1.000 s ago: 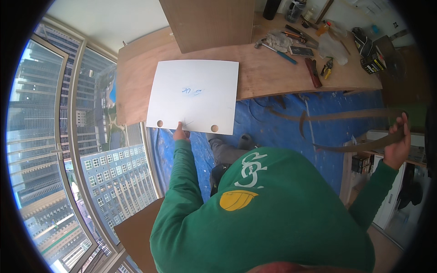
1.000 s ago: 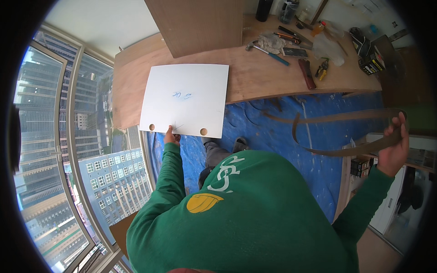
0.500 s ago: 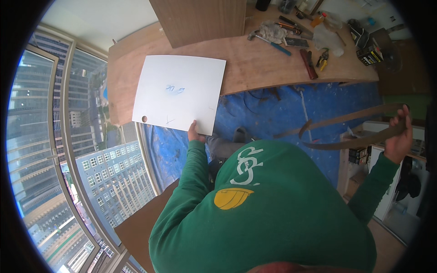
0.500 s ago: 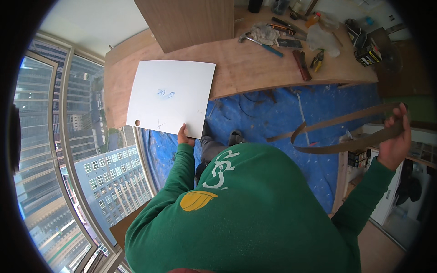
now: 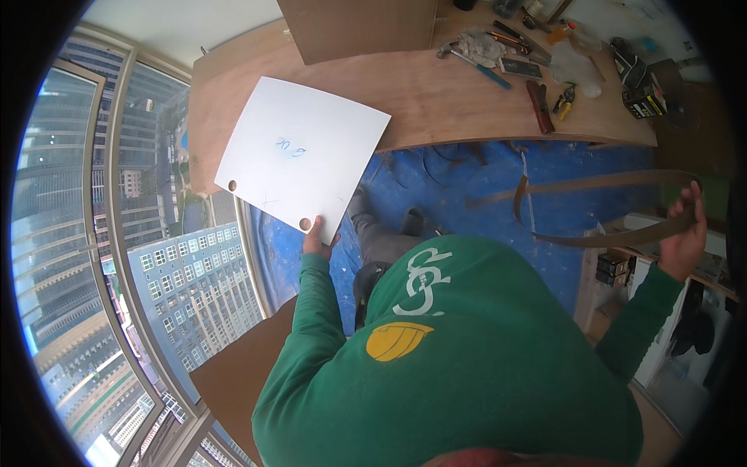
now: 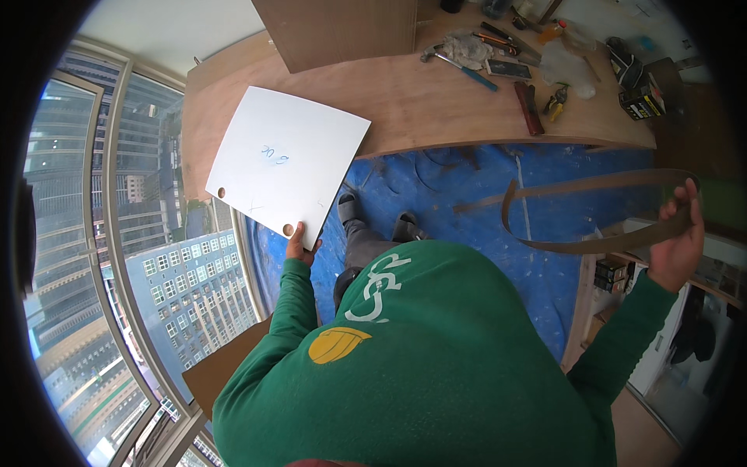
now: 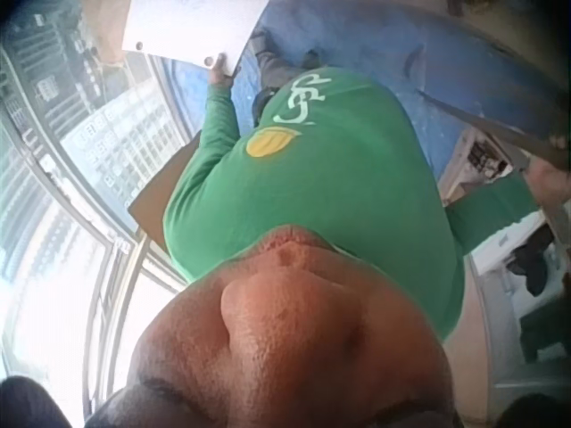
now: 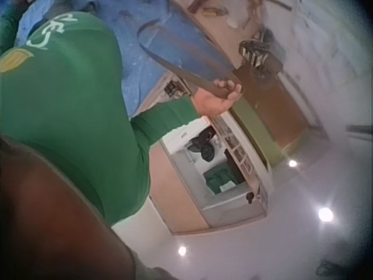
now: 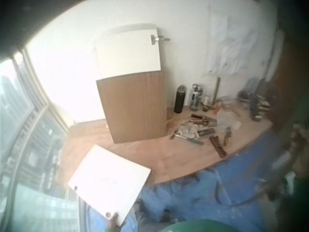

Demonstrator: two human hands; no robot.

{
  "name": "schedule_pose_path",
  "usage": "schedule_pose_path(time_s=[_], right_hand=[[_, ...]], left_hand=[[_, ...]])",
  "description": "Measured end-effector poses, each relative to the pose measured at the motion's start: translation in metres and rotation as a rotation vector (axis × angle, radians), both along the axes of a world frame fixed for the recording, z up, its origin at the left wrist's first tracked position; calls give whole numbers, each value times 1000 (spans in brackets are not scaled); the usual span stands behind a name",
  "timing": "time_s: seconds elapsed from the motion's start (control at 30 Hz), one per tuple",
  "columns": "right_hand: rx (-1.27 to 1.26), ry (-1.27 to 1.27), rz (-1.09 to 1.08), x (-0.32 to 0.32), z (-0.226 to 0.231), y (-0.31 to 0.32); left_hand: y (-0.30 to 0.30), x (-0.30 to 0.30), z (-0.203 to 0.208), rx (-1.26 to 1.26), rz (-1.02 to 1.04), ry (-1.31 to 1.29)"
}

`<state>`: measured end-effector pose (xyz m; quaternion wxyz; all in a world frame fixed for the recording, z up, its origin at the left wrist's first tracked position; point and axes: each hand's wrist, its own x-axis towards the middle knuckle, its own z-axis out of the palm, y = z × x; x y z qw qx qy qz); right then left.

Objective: The person aligns a white panel with a wooden frame, then uses a hammer to tap the panel into place. The person also handles a flexible strip and positions it along the edge of the panel.

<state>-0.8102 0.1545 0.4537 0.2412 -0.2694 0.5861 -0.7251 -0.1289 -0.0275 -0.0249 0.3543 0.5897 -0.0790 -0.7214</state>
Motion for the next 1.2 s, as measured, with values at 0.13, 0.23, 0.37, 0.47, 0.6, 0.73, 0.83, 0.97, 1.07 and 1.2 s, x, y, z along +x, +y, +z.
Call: schedule_pose_path(time_s=[0.13,0.23,0.37,0.47,0.6,0.73,0.83,0.97,1.07,1.2], right_hand=[[-3,-57,17,19,-14,-22],[-1,-78,12,33,-19,-36],[4,-61,13,48,-10,-35],[15,-39,-27,69,2,-31],[33,-14,-25,93,23,-26],[26,-25,-20,125,51,-27],[41,1,-95,168,71,-36],[162,53,-62,229,97,-54],[401,233,-44,286,116,-76],[750,581,-59,313,144,-81]], left_hand=[[0,52,36,-13,-107,-52],[-6,87,40,26,-149,-103],[-15,123,41,34,-206,-110],[-24,145,41,53,-257,-161],[-43,185,43,32,-353,-182],[-72,222,27,9,-436,-152],[-94,238,23,0,-495,-154],[-130,260,13,-13,-568,-153],[-151,266,9,-23,-573,-177],[-174,274,9,-1,-595,-219]])
